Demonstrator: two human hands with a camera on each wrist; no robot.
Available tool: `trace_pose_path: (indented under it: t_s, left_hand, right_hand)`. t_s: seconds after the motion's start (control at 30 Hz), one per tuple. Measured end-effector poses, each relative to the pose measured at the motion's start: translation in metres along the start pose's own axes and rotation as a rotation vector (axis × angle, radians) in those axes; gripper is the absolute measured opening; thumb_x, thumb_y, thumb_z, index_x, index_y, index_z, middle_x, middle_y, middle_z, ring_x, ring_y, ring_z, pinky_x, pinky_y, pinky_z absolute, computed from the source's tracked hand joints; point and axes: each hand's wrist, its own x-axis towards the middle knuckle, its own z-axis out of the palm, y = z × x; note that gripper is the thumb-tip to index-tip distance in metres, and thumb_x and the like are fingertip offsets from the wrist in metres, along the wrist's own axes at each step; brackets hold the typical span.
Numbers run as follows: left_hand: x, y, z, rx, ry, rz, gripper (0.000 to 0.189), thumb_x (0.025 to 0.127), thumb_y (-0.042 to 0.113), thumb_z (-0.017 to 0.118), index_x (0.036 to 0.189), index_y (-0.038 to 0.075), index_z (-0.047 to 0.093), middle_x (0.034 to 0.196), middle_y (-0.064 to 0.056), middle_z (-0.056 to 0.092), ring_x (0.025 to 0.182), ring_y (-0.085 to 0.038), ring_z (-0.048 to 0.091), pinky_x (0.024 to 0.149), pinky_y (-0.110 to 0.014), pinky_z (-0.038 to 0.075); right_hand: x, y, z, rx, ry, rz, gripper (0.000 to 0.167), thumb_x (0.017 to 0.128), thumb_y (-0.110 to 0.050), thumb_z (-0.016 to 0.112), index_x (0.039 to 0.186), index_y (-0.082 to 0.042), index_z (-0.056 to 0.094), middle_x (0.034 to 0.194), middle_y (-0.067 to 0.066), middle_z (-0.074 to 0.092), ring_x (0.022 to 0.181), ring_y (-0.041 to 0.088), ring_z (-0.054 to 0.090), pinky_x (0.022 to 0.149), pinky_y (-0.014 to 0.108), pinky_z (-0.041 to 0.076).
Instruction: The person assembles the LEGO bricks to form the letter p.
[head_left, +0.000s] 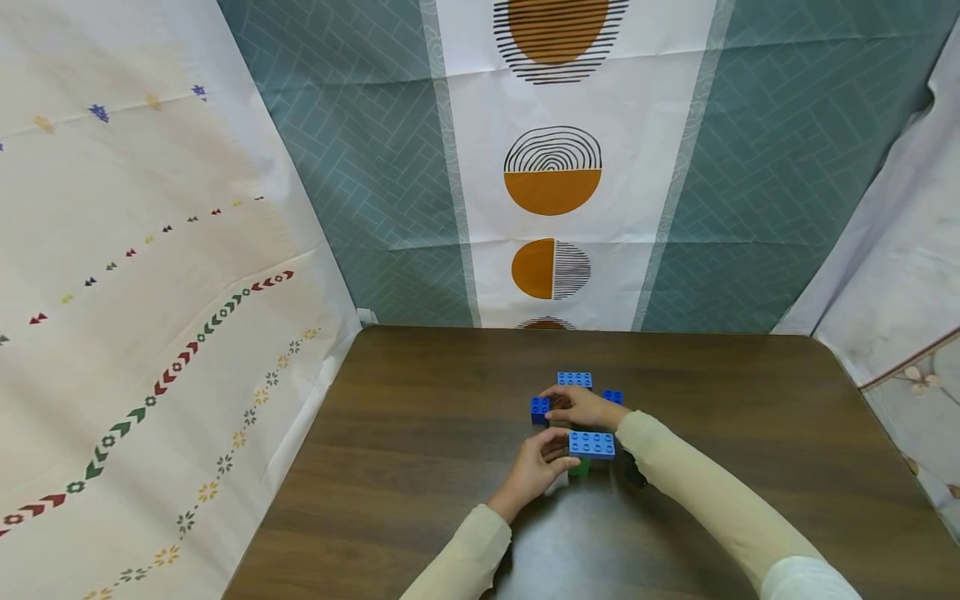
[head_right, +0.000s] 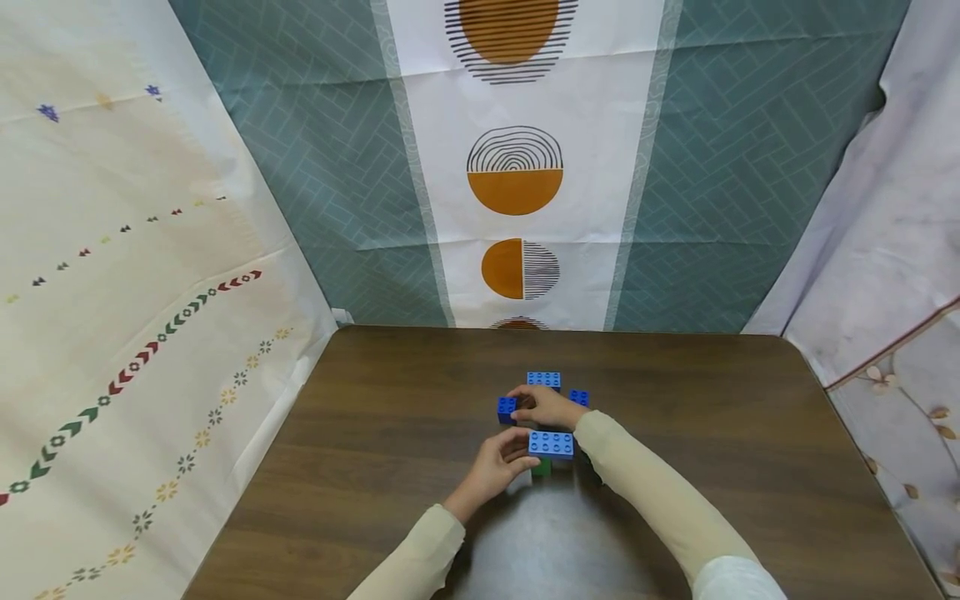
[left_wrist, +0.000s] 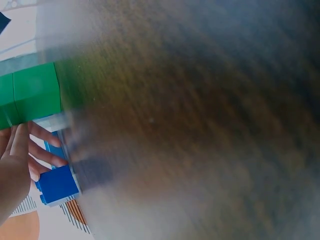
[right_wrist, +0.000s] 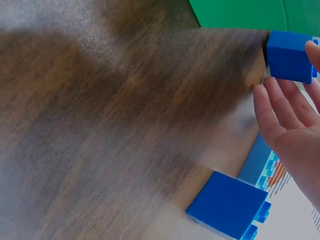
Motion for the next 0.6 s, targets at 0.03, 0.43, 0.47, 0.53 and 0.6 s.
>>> trace_pose_path:
  t_s: [0.03, 0.43, 0.47, 0.53, 0.6]
  left_hand:
    - [0.0, 0.0, 0.0, 0.0, -0.001, -0.005, 0.033, 0.085, 0.003, 0.072, 0.116, 0.001, 0.062, 0.114, -0.014, 0.066, 0.108, -0.021, 0.063, 0.089, -0.025, 0.052]
    - [0.001, -0.004, 0.002, -0.018, 0.006, 0.023, 0.032, 0.084, 0.002, 0.072, 0.115, 0.002, 0.063, 0.113, -0.014, 0.066, 0.108, -0.023, 0.063, 0.089, -0.026, 0.053]
    - [0.0, -0.004, 0.002, -0.016, 0.006, 0.026, 0.032, 0.084, 0.002, 0.072, 0.115, 0.002, 0.063, 0.113, -0.014, 0.066, 0.108, -0.023, 0.063, 0.089, -0.026, 0.053]
    - [-0.001, 0.002, 0.002, -0.01, 0.008, 0.026, 0.031, 0.085, 0.001, 0.071, 0.115, 0.001, 0.063, 0.113, -0.015, 0.066, 0.108, -0.025, 0.063, 0.089, -0.027, 0.053]
    - [-0.004, 0.012, 0.001, -0.002, 0.009, 0.024, 0.031, 0.085, 0.0, 0.071, 0.114, 0.0, 0.063, 0.112, -0.017, 0.066, 0.108, -0.028, 0.063, 0.09, -0.029, 0.053]
  right_hand:
    - [-0.001, 0.0, 0.0, 0.002, 0.001, -0.008, 0.04, 0.096, -0.016, 0.061, 0.131, 0.001, 0.053, 0.127, 0.02, 0.057, 0.113, 0.037, 0.057, 0.095, 0.053, 0.048]
    - [-0.012, -0.005, -0.01, 0.017, 0.031, -0.053, 0.039, 0.097, -0.018, 0.06, 0.132, 0.0, 0.053, 0.125, 0.018, 0.058, 0.114, 0.035, 0.056, 0.097, 0.051, 0.047]
    - [-0.014, -0.006, -0.011, 0.022, 0.032, -0.047, 0.04, 0.097, -0.018, 0.059, 0.132, -0.001, 0.053, 0.126, 0.017, 0.057, 0.115, 0.034, 0.056, 0.098, 0.05, 0.047]
    - [-0.017, -0.006, -0.013, 0.027, 0.031, -0.052, 0.04, 0.097, -0.018, 0.059, 0.133, 0.0, 0.052, 0.126, 0.018, 0.057, 0.115, 0.034, 0.056, 0.097, 0.049, 0.047]
    - [-0.019, -0.006, -0.015, 0.032, 0.03, -0.065, 0.041, 0.098, -0.018, 0.058, 0.133, 0.0, 0.051, 0.125, 0.018, 0.058, 0.114, 0.033, 0.056, 0.096, 0.048, 0.048]
